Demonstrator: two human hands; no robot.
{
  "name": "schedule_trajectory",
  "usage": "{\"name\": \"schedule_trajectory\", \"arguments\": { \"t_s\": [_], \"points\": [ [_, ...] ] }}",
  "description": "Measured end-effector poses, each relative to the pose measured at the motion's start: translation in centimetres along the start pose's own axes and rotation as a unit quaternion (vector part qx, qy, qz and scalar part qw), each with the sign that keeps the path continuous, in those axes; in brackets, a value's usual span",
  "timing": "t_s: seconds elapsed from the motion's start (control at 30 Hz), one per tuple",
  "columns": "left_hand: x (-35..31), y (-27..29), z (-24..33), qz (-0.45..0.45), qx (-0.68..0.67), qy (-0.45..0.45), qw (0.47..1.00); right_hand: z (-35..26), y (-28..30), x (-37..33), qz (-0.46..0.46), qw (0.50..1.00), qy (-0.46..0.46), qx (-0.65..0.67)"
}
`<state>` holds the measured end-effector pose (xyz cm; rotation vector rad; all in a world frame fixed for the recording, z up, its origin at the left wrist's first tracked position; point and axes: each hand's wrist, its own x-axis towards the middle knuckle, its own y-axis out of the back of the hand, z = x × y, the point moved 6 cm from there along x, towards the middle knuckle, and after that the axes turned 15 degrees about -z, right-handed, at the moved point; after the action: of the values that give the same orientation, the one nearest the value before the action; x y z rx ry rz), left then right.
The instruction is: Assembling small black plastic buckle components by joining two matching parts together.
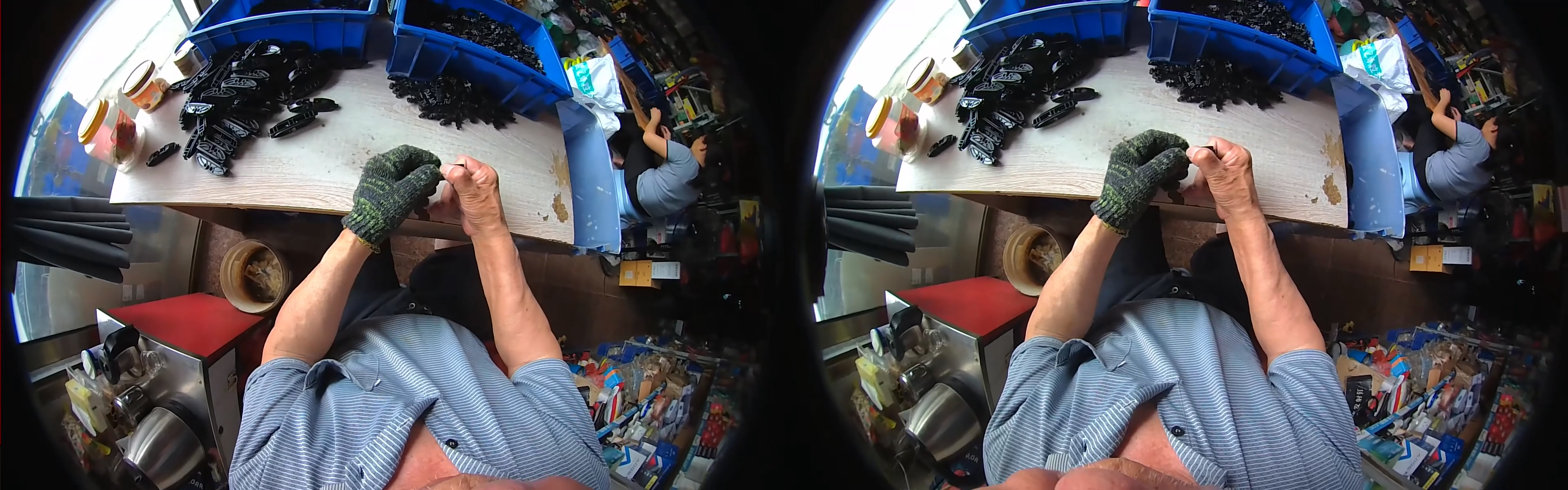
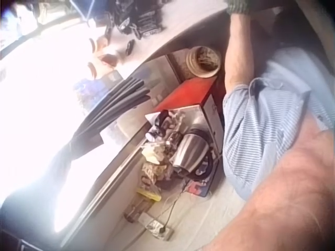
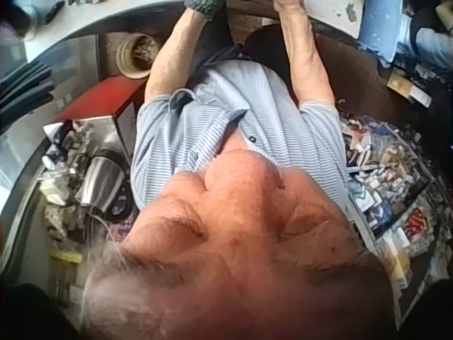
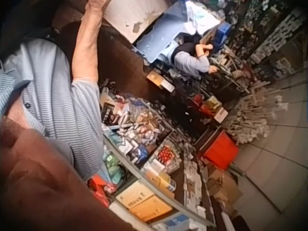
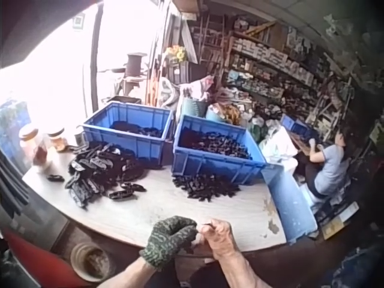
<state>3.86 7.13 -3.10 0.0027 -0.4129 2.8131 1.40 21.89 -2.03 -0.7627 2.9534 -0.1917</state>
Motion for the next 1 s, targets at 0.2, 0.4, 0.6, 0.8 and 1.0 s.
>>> {"name": "schedule_trajectory", "arguments": {
  "t_s": [0.2, 0.4, 0.6, 0.8, 1.0],
  "points": [
    [-3.1, 2.3, 6.2, 0.184, 0.578, -0.189, 0.773, -0.2, 3.0, -0.8, 0.035, 0.997, 0.038, 0.062],
    [-3.2, 10.0, 7.8, 0.265, 0.763, -0.051, 0.587, -1.5, 12.9, -3.6, 0.309, 0.94, 0.044, 0.137],
    [-2.1, 9.7, 6.5, 0.188, 0.743, -0.058, 0.639, -1.9, 16.0, -4.0, 0.366, 0.926, 0.018, 0.089],
    [-0.5, 7.0, 5.3, 0.11, 0.731, -0.077, 0.669, -1.6, 15.3, -0.6, 0.303, 0.951, -0.058, 0.015],
    [0.1, 7.0, 5.5, 0.132, 0.737, -0.092, 0.657, -2.0, 15.3, 2.2, 0.293, 0.941, -0.149, -0.083]
  ]
}}
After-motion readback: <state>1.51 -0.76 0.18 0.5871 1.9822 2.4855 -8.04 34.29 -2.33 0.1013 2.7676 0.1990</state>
